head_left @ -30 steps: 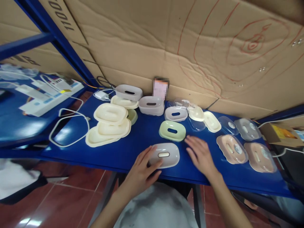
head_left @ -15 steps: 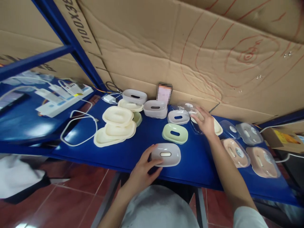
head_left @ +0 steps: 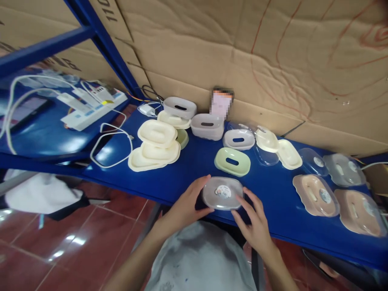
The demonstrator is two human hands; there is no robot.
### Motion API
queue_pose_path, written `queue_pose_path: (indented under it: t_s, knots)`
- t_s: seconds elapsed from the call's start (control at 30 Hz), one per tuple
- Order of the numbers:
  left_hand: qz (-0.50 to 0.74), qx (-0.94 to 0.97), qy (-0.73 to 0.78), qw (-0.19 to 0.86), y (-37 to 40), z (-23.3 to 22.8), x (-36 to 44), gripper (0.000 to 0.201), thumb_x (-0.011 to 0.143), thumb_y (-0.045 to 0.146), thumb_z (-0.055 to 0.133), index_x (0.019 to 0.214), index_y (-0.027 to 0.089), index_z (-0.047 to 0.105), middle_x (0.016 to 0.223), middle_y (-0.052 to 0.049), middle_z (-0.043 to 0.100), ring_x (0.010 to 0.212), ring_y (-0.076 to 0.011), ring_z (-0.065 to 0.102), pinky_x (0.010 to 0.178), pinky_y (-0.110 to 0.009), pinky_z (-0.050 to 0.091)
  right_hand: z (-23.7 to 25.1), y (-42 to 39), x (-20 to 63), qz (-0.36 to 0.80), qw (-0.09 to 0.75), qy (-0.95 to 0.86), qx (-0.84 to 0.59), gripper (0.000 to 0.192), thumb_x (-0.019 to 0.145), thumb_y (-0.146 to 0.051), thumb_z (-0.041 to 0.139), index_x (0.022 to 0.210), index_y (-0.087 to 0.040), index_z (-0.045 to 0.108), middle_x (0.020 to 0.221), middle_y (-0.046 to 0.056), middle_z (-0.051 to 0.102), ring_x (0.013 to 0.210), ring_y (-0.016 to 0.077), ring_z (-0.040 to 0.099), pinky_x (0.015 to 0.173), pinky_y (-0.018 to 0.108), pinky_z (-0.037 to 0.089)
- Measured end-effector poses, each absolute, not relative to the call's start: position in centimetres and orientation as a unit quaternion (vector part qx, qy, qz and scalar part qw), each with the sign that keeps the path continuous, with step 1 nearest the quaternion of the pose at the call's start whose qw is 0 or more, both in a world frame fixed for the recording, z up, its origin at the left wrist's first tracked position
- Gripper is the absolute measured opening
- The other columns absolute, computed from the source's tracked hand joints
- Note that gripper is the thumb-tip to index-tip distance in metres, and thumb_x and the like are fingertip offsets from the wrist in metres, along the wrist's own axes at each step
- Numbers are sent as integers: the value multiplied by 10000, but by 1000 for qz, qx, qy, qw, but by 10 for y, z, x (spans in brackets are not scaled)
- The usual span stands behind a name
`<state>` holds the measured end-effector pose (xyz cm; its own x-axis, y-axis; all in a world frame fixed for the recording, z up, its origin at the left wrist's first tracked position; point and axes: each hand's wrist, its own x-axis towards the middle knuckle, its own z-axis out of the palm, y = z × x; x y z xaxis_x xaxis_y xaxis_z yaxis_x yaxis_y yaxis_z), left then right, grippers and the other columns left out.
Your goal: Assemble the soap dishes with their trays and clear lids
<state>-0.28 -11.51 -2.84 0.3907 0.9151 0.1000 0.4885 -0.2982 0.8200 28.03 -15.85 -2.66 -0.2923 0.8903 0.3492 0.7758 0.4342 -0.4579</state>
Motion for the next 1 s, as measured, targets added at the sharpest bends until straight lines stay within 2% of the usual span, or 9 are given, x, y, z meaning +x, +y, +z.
queue_pose_path:
  t_s: [0.17, 0.27, 0.5, 0.73, 0.8, 0.83, 0.9, 0.93, 1.0]
  knots:
    - [291, 756, 459, 365, -117, -24, -6, 931, 890, 320, 891, 1663, 357, 373, 1669, -140, 459, 1532, -346, 517, 1234, -543, 510, -18, -147, 286, 85, 248, -844, -468, 589, 1050, -224, 634, 1607, -361, 499, 1636, 149, 481, 1518, 371, 515, 1160, 597, 553]
    - [292, 751, 469, 362, -120, -23, -5, 905, 888, 338, 891, 1644, 376, 394, 1678, -117, 460, 1538, -340, 512, 1247, -551, 495, -15, -143, 292, 94, 227, -864, -439, 546, 1064, -223, 612, 1590, -334, 521, 1649, 139, 479, 1569, 357, 457, 1187, 572, 539]
    - [266, 762, 477, 348, -116, -23, -9, 852, 883, 392, 891, 1602, 384, 434, 1641, -82, 523, 1502, -319, 558, 1243, -540, 500, -5, -135, 293, 111, 186, -865, -452, 427, 1093, -324, 580, 1520, -303, 598, 1588, 133, 557, 1518, 306, 535, 1129, 484, 592]
    - [276, 774, 466, 327, -107, -28, -12, 813, 907, 339, 857, 1591, 356, 419, 1663, -109, 500, 1538, -315, 522, 1233, -537, 506, 11, -121, 311, 80, 193, -885, -416, 436, 1107, -339, 554, 1540, -297, 582, 1550, 98, 627, 1492, 262, 561, 1182, 480, 542]
    - [281, 772, 470, 322, -107, -30, -11, 808, 902, 338, 864, 1580, 343, 425, 1654, -117, 507, 1536, -315, 525, 1237, -540, 500, 21, -99, 353, 51, 218, -858, -462, 395, 1120, -312, 501, 1498, -287, 614, 1475, 78, 692, 1449, 246, 602, 1208, 474, 509]
    - [284, 771, 472, 320, -108, -31, -11, 807, 900, 341, 867, 1578, 339, 428, 1651, -120, 508, 1533, -314, 528, 1239, -539, 499, 27, -83, 380, 25, 212, -814, -541, 388, 1126, -320, 470, 1475, -267, 632, 1472, 94, 693, 1454, 258, 594, 1221, 484, 485]
    - [285, 769, 476, 317, -108, -33, -11, 814, 900, 351, 869, 1583, 337, 427, 1657, -120, 499, 1532, -311, 530, 1238, -529, 502, 38, -45, 439, -17, 143, -703, -696, 446, 1133, -402, 420, 1499, -229, 609, 1511, 129, 660, 1446, 278, 594, 1207, 476, 477]
    - [284, 770, 477, 315, -109, -34, -10, 823, 900, 354, 870, 1591, 338, 421, 1664, -120, 492, 1532, -309, 530, 1234, -524, 507, 42, -25, 466, -17, 120, -675, -727, 491, 1128, -410, 413, 1526, -177, 581, 1525, 176, 639, 1441, 313, 593, 1194, 507, 477]
    - [281, 774, 475, 310, -109, -35, -10, 855, 894, 343, 875, 1607, 339, 403, 1683, -120, 474, 1538, -310, 524, 1228, -521, 513, 45, 12, 510, 0, 74, -653, -754, 526, 1068, -395, 513, 1507, -116, 592, 1470, 236, 662, 1363, 373, 641, 1129, 554, 508]
